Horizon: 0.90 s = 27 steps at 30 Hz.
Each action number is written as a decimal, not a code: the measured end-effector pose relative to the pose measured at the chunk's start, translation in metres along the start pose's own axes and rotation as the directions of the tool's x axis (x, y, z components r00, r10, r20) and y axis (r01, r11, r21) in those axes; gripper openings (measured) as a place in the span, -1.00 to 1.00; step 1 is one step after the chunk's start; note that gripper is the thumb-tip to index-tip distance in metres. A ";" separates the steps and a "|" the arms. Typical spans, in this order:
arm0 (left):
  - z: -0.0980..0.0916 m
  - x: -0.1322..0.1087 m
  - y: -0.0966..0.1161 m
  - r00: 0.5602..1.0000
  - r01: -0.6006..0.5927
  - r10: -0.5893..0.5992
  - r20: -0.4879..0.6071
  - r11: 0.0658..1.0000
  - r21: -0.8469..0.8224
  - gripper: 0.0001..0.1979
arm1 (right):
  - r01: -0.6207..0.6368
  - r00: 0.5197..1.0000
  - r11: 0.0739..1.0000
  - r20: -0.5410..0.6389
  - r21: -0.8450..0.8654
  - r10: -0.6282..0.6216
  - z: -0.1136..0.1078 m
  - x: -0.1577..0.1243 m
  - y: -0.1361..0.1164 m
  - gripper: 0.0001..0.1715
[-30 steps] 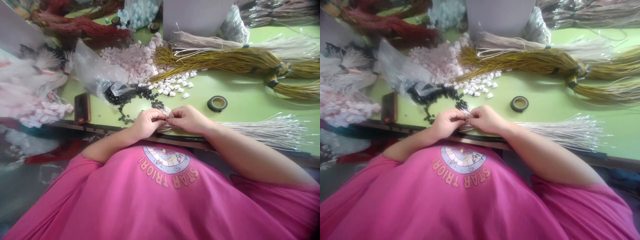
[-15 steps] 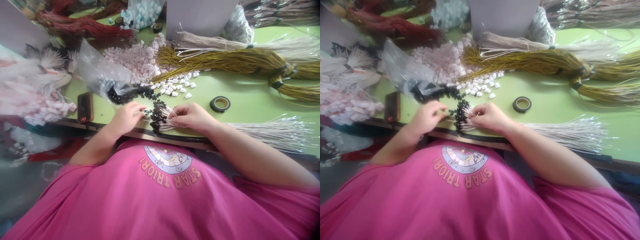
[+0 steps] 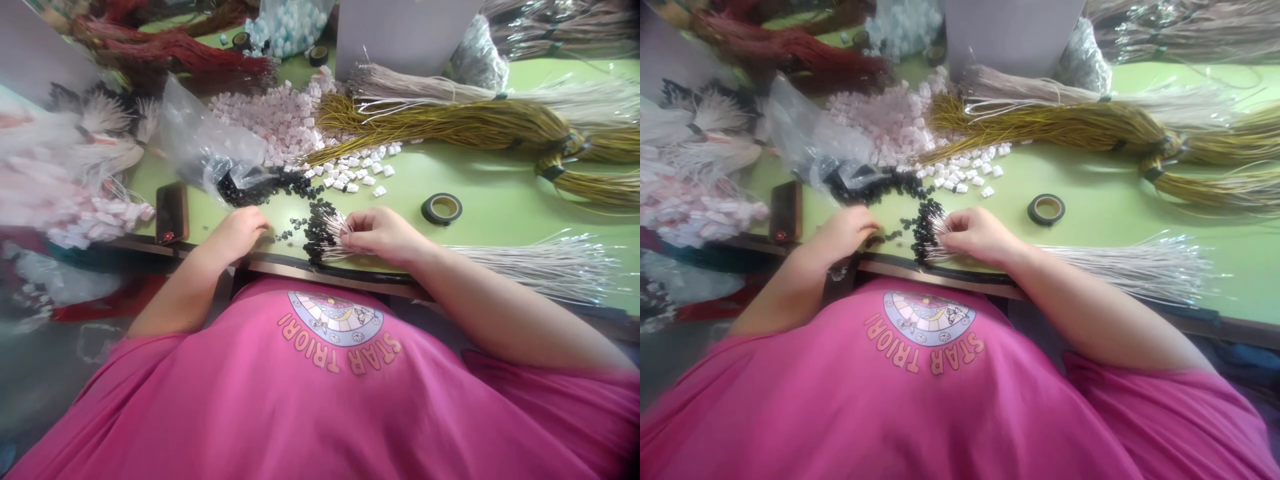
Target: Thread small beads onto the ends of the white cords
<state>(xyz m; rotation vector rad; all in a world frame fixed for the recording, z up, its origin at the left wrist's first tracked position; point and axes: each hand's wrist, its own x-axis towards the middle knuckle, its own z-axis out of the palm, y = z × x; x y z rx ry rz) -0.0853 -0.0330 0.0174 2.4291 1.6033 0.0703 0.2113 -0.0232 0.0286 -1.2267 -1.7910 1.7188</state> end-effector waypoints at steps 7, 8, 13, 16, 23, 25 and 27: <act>-0.019 0.010 0.047 0.991 -0.117 0.086 -0.105 0.934 -0.337 -0.75 | -0.023 1.000 0.999 -0.020 -0.024 0.023 0.001 0.000 0.001 -0.83; -0.020 0.011 0.057 0.990 -0.130 0.088 -0.113 0.886 -0.445 -0.76 | -0.024 1.000 0.999 -0.017 -0.034 0.024 0.001 0.000 0.000 -0.81; -0.007 0.019 0.095 0.997 0.068 -0.005 0.076 0.511 -0.857 -0.82 | -0.056 0.998 0.993 0.020 -0.104 0.058 -0.004 -0.002 -0.003 -0.76; 0.007 0.024 0.102 0.989 0.147 -0.088 0.121 0.401 -0.904 -0.88 | -0.047 0.998 0.988 0.036 -0.145 0.052 -0.006 -0.002 -0.004 -0.80; 0.016 0.027 0.103 0.990 0.114 -0.120 0.072 0.393 -0.913 -0.85 | 0.017 0.999 0.990 0.031 -0.138 -0.012 -0.003 -0.003 -0.004 -0.81; 0.017 0.028 0.103 0.991 0.110 -0.117 0.071 0.379 -0.919 -0.83 | 0.017 0.999 0.989 0.029 -0.148 -0.013 -0.002 -0.003 -0.004 -0.80; 0.017 0.028 0.104 0.990 0.110 -0.125 0.068 0.366 -0.924 -0.85 | 0.019 0.999 0.987 0.028 -0.158 -0.015 -0.002 -0.003 -0.005 -0.79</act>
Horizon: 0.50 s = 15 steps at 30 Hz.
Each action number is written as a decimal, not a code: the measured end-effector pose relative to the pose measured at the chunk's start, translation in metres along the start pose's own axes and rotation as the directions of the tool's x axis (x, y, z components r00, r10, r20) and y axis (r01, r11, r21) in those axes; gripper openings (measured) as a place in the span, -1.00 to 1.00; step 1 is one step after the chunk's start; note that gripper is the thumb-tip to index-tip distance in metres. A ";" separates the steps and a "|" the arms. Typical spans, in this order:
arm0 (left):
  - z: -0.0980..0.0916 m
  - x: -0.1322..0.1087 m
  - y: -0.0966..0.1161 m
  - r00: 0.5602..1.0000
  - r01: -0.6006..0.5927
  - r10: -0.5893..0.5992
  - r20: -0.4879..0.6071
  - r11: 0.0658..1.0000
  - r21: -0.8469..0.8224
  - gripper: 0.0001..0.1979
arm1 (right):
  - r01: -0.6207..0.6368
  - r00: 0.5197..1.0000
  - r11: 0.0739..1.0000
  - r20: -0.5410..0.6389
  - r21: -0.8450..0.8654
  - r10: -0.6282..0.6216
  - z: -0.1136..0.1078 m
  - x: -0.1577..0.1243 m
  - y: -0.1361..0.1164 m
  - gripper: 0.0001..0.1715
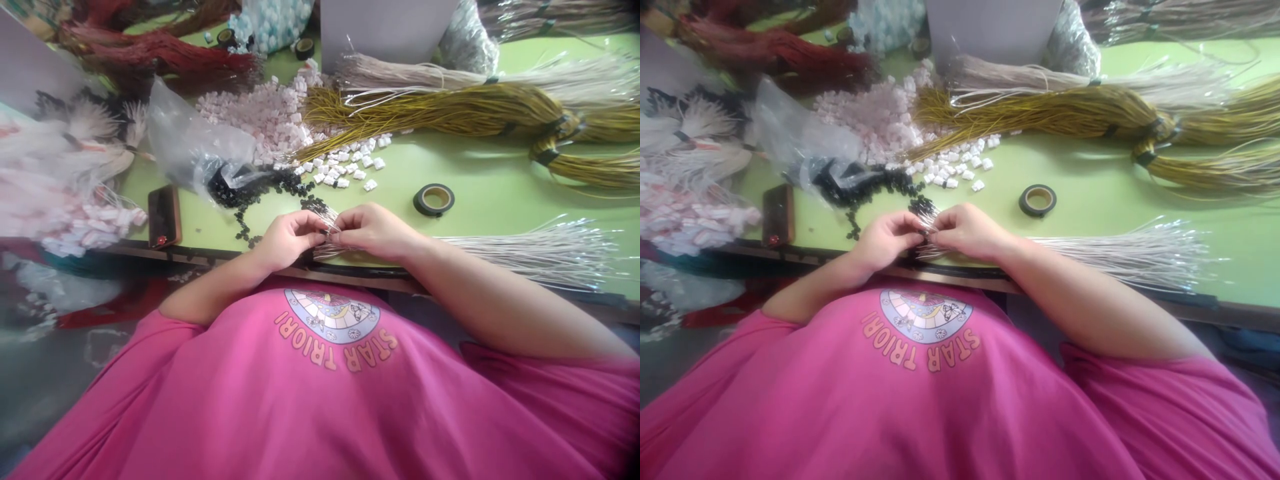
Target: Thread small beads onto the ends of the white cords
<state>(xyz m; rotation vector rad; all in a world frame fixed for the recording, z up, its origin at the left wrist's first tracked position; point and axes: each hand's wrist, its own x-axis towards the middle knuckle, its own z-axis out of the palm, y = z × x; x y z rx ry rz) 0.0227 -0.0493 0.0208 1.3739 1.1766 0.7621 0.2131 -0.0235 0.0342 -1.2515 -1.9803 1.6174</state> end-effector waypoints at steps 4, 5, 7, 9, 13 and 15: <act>0.002 0.001 -0.001 1.000 -0.018 0.018 -0.002 1.000 0.008 -0.85 | 0.006 1.000 1.000 -0.007 -0.016 -0.007 0.001 0.001 0.000 -0.78; 0.002 0.001 -0.001 1.000 -0.031 0.031 -0.002 0.999 0.023 -0.85 | 0.008 1.000 1.000 -0.011 -0.018 -0.008 0.001 0.001 0.001 -0.78; 0.003 0.001 -0.001 0.997 -0.071 0.072 -0.011 0.994 0.079 -0.87 | 0.003 1.000 1.000 -0.025 -0.024 -0.004 0.001 0.000 0.001 -0.78; 0.004 0.001 0.000 0.994 -0.104 0.109 -0.026 0.984 0.146 -0.88 | -0.008 0.999 0.999 -0.048 -0.045 0.006 0.000 0.000 0.001 -0.77; 0.006 -0.001 0.002 0.993 -0.092 0.105 -0.053 0.975 0.203 -0.88 | -0.021 0.999 0.990 -0.042 -0.138 0.016 -0.002 0.000 0.001 -0.77; 0.007 -0.001 0.003 0.992 -0.106 0.118 -0.041 0.968 0.228 -0.90 | 0.000 1.000 0.986 -0.016 -0.167 -0.002 -0.002 0.001 0.001 -0.78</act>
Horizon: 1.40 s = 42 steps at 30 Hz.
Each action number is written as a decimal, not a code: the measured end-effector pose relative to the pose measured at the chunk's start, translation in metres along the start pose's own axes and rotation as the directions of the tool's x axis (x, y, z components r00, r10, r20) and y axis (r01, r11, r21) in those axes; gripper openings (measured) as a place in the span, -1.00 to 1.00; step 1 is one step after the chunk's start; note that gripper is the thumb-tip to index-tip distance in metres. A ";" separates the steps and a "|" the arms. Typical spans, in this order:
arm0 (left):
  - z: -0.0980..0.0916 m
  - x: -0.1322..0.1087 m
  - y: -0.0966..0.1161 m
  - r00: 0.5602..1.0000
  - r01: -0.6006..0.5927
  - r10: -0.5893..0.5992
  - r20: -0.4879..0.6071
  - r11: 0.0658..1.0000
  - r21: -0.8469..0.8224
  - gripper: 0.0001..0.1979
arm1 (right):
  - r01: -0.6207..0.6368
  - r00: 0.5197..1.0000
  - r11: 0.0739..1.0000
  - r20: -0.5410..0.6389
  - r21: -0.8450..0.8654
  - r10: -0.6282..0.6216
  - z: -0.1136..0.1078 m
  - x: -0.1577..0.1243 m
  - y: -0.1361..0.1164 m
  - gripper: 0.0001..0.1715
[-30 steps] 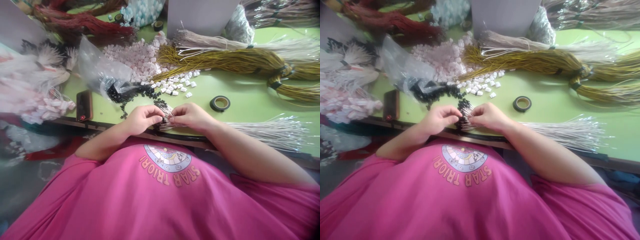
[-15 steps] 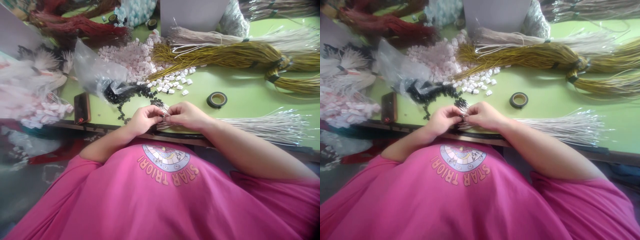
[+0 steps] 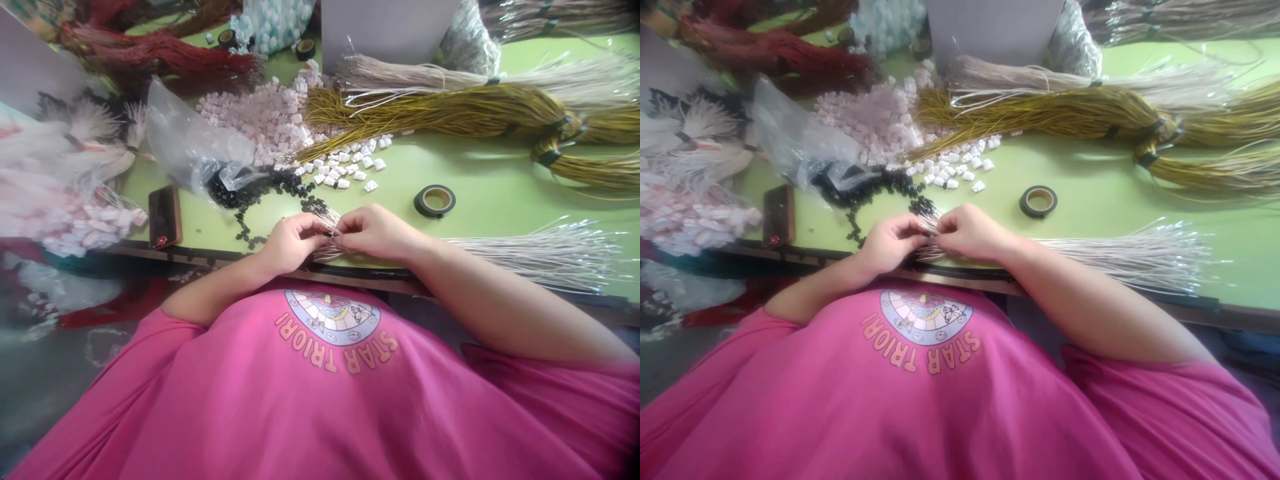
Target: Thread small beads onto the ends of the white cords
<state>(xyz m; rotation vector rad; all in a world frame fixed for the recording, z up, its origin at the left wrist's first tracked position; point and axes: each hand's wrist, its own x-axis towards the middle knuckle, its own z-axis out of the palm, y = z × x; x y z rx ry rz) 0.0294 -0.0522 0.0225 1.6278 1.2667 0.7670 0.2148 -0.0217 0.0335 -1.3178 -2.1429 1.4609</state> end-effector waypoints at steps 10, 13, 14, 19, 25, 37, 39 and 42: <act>-0.002 -0.004 -0.003 0.967 -0.251 0.253 0.025 0.939 0.236 -0.91 | 0.056 0.998 0.995 0.005 0.086 -0.056 0.001 0.002 0.006 -0.79; -0.012 -0.012 -0.003 0.947 -0.313 0.315 0.057 0.873 0.373 -0.89 | 0.000 1.000 0.973 0.003 0.230 -0.001 -0.002 0.001 0.007 -0.84; -0.019 -0.015 -0.003 0.949 -0.310 0.304 0.080 0.858 0.410 -0.86 | -0.011 1.000 0.961 0.016 0.276 0.007 -0.003 0.001 0.007 -0.84; -0.074 -0.029 -0.018 0.982 -0.136 0.188 -0.015 0.764 0.631 -0.83 | 0.009 0.998 0.932 0.057 0.361 -0.032 -0.002 -0.002 0.001 -0.84; -0.111 -0.047 -0.051 0.981 0.188 -0.071 -0.183 0.597 0.780 -0.79 | 0.055 0.998 0.953 -0.003 0.298 -0.057 0.005 -0.001 -0.001 -0.84; -0.092 -0.023 -0.051 0.990 0.130 -0.053 -0.128 0.670 0.730 -0.73 | 0.107 0.991 0.978 -0.099 0.180 -0.090 0.012 -0.003 -0.005 -0.90; -0.090 -0.017 -0.049 0.992 0.123 -0.058 -0.113 0.663 0.738 -0.73 | 0.091 0.995 0.970 -0.067 0.224 -0.077 0.011 -0.003 -0.004 -0.88; -0.087 -0.010 -0.048 0.992 0.125 -0.071 -0.104 0.651 0.749 -0.75 | 0.082 0.996 0.970 -0.051 0.231 -0.072 0.009 -0.003 -0.004 -0.89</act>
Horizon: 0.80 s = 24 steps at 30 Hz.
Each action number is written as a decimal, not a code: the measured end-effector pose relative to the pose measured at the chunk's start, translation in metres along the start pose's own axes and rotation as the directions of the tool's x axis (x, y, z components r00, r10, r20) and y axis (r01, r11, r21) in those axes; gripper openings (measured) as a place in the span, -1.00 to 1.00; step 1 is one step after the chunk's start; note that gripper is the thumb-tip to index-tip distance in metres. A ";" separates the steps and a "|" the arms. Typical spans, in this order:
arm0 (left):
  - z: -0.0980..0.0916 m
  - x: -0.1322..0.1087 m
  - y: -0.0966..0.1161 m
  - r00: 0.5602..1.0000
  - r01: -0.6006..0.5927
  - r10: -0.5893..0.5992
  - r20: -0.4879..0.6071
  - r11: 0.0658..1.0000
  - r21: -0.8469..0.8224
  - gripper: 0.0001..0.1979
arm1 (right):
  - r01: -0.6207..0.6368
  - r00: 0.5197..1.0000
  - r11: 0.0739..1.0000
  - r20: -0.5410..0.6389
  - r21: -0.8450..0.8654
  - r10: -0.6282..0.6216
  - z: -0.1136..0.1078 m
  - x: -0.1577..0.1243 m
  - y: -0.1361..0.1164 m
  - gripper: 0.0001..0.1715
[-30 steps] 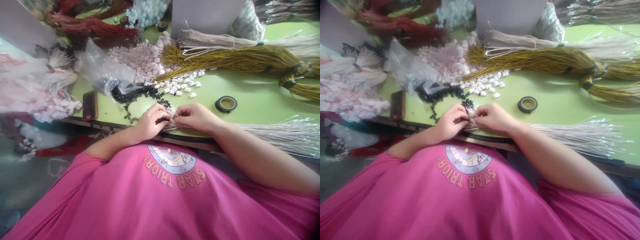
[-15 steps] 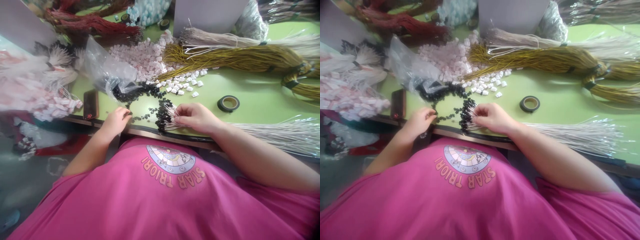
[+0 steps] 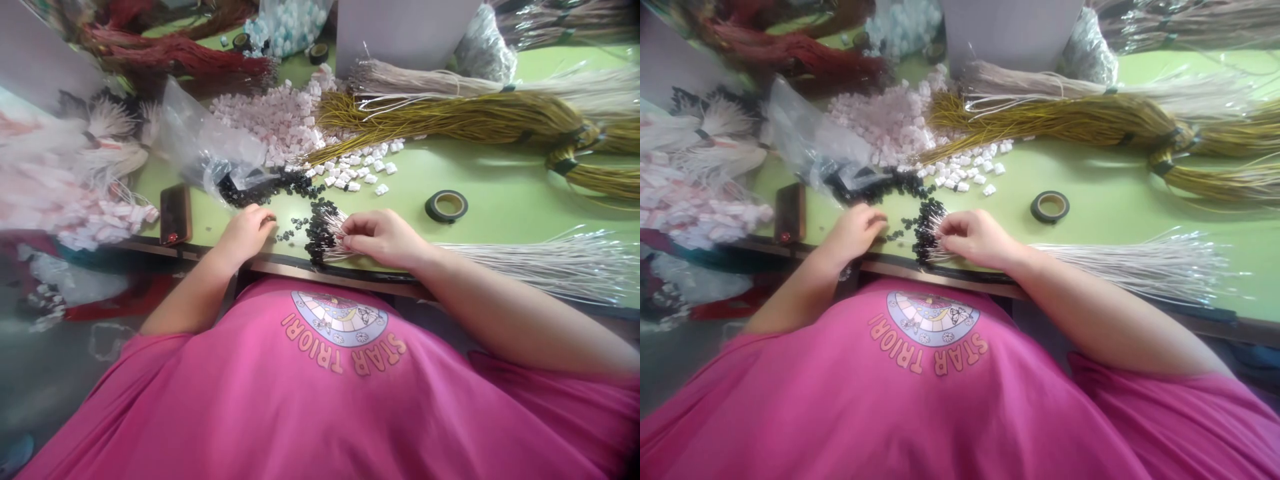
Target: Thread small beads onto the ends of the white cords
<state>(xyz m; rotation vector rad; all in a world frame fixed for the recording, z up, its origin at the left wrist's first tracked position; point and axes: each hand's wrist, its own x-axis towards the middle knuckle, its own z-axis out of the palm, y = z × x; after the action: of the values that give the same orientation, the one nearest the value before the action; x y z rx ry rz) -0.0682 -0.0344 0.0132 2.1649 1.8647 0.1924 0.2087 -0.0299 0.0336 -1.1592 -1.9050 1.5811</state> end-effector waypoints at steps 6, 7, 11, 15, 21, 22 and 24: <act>-0.002 0.005 0.007 0.993 -0.063 0.063 -0.101 0.998 0.003 -0.82 | -0.008 1.000 1.000 -0.027 -0.022 0.008 -0.001 0.001 0.000 -0.89; -0.003 0.004 0.011 0.985 -0.091 0.088 -0.149 0.996 -0.019 -0.83 | -0.012 0.999 1.000 -0.034 -0.015 0.012 0.000 0.001 0.000 -0.89; -0.009 -0.004 0.038 0.971 -0.156 0.103 -0.214 0.955 -0.251 -0.85 | -0.025 0.999 0.999 -0.031 0.035 0.026 0.000 0.001 0.001 -0.87; -0.005 -0.007 0.068 0.979 -0.196 0.148 -0.138 0.863 -0.465 -0.84 | -0.023 1.000 0.999 -0.014 0.042 0.023 0.000 0.001 0.001 -0.85; 0.013 0.002 0.083 0.983 -0.182 0.159 -0.096 0.721 -0.668 -0.87 | 0.045 0.998 0.995 -0.028 -0.091 -0.048 0.000 0.001 0.000 -0.82; 0.014 0.002 0.083 0.987 -0.155 0.140 -0.078 0.702 -0.695 -0.86 | 0.052 0.998 0.992 -0.028 -0.111 -0.056 0.000 0.001 0.000 -0.80; 0.016 0.003 0.083 0.994 -0.101 0.104 -0.042 0.665 -0.740 -0.84 | 0.061 0.997 0.989 -0.029 -0.138 -0.065 -0.001 0.001 0.001 -0.78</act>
<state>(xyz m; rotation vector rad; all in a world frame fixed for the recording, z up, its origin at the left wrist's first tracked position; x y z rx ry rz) 0.0152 -0.0446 0.0218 1.6563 1.2963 0.8204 0.2088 -0.0287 0.0329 -1.1608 -2.0342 1.4083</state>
